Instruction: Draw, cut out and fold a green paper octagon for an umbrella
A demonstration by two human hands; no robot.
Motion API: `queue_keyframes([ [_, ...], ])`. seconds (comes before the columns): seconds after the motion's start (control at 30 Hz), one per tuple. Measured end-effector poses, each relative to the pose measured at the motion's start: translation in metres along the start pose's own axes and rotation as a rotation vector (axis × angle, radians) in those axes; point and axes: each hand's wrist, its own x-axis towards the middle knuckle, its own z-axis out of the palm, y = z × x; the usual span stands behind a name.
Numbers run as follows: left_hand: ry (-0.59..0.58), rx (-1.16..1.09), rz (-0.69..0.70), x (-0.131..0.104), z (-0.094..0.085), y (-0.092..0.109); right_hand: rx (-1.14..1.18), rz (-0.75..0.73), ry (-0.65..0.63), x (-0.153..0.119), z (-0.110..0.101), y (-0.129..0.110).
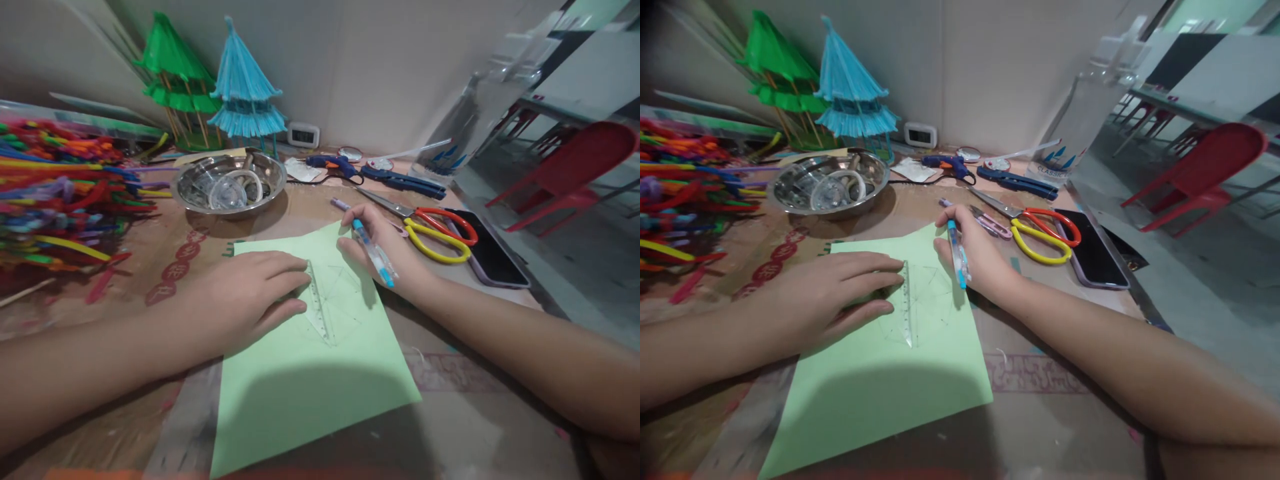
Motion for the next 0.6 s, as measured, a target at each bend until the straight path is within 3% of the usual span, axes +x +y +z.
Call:
queue_keyframes([
  [0.23, 0.035, -0.004, 0.025, 0.003, 0.003, 0.003, 0.158, -0.125, 0.208, -0.004, 0.001, -0.004],
  [0.3, 0.038, 0.004, 0.031, 0.004, 0.004, 0.003, 0.223, -0.133, 0.121, -0.01, 0.003, -0.01],
  [0.43, 0.02, 0.021, 0.027, 0.004, 0.005, 0.003, 0.354, -0.072, -0.17, -0.015, 0.007, -0.015],
  [0.6, 0.021, 0.02, 0.063, 0.0, 0.001, 0.001, 0.383, 0.011, -0.192, -0.01, 0.007, -0.013],
])
